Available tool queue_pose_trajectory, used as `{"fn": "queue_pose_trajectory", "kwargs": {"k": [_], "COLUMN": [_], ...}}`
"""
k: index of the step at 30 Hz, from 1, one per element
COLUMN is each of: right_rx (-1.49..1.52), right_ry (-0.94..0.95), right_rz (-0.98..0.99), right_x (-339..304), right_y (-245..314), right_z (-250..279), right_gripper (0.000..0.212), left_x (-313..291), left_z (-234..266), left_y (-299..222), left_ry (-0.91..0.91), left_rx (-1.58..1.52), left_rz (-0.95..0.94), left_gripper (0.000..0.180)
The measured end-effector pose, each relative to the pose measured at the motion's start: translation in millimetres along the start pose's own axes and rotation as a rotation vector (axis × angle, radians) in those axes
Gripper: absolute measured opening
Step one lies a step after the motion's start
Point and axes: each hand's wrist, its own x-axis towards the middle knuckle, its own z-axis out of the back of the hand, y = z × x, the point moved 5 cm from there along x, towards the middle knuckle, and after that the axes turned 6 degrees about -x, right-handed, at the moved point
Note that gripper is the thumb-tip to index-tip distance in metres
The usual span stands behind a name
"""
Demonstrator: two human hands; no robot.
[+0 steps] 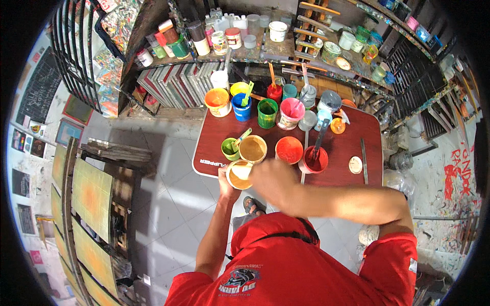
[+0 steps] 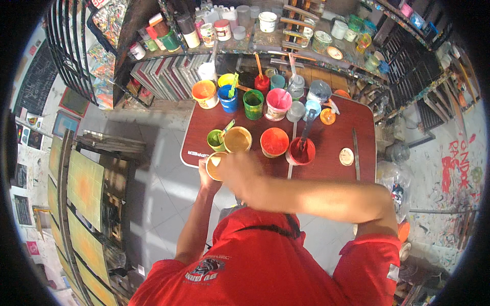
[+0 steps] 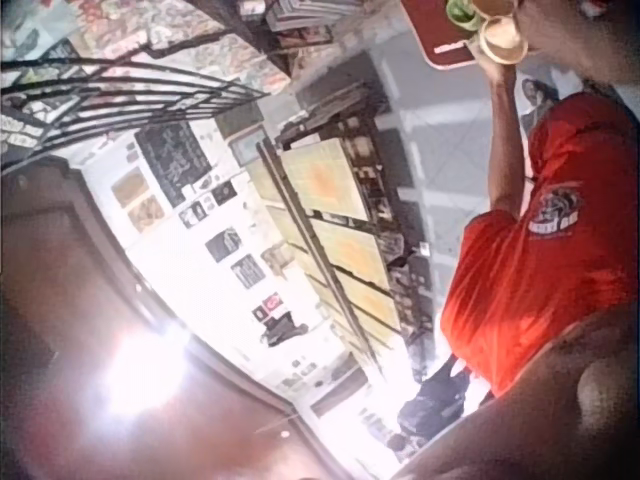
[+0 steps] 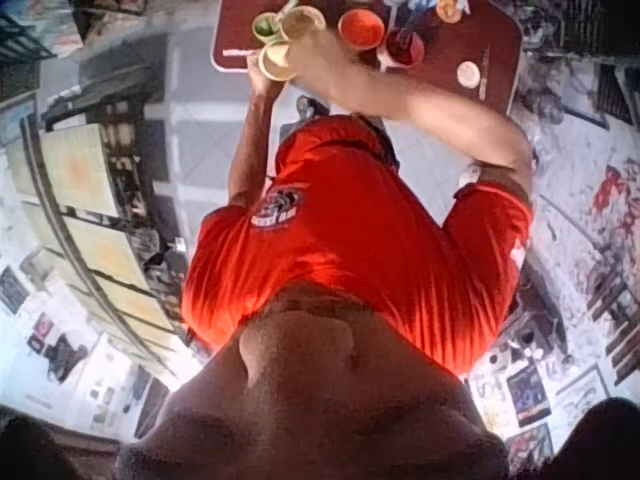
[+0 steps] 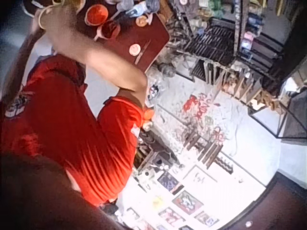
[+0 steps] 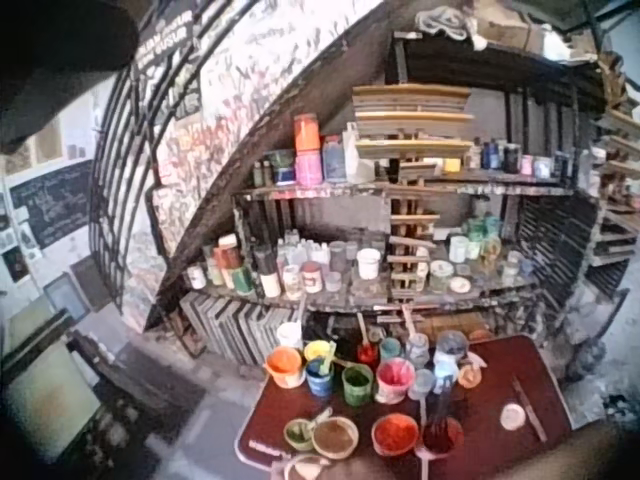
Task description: The person cleans a spatula with a cloth and then uses the spatula to transfer yellow ink from a small container into another cup, stirring it with a wooden tool.
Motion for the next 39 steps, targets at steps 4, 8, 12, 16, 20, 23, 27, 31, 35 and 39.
{"fn": "queue_pose_trajectory", "kwargs": {"k": [4, 8, 12, 16, 20, 23, 27, 31, 35, 39], "right_rx": [-0.031, -0.037, 0.054, -0.035, -0.074, -0.091, -0.154, -0.064, -0.095, -0.122], "right_ry": [0.004, -0.111, -0.067, -0.117, -0.17, -0.226, -0.189, -0.44, -0.332, -0.268], "right_rz": [0.046, -0.058, 0.188, -0.006, 0.113, 0.11, 0.075, 0.036, 0.04, 0.081], "right_x": [-12.9, -0.7, -20.7, -6.4, -16.1, -35.8, -41.0, -46.5, -48.8, -52.2], "right_y": [5.6, -11.0, 19.2, -30.2, 14.8, 7.2, -24.9, -24.3, -12.3, -13.9], "right_z": [-1.4, 12.7, -6.4, 13.7, -7.9, -17.1, -11.6, -38.5, -63.9, -66.9], "right_gripper": [0.011, 0.011, 0.014, 0.01, 0.014, 0.022, 0.036, 0.042, 0.041, 0.041], "left_x": [7.9, 2.8, 4.6, -1.6, 6.4, 4.4, -4.7, -9.1, -8.9, -17.6], "left_z": [-10.9, -13.2, -9.0, -2.3, -11.2, 8.7, 7.2, 5.6, 17.4, 19.3], "left_y": [-17.6, -7.5, -17.8, -10.3, -5.9, -22.8, -29.7, -36.8, -46.7, -48.0], "left_ry": [0.032, 0.021, 0.032, 0.028, 0.007, 0.008, -0.032, -0.037, -0.106, -0.204], "left_rx": [0.046, -0.169, 0.018, -0.031, 0.046, 0.242, -0.217, -0.283, -0.266, -0.207], "left_rz": [-0.05, -0.013, -0.104, -0.064, -0.111, -0.219, -0.032, -0.054, -0.069, -0.065], "left_gripper": [0.051, 0.048, 0.048, 0.051, 0.052, 0.053, 0.058, 0.061, 0.063, 0.061]}}
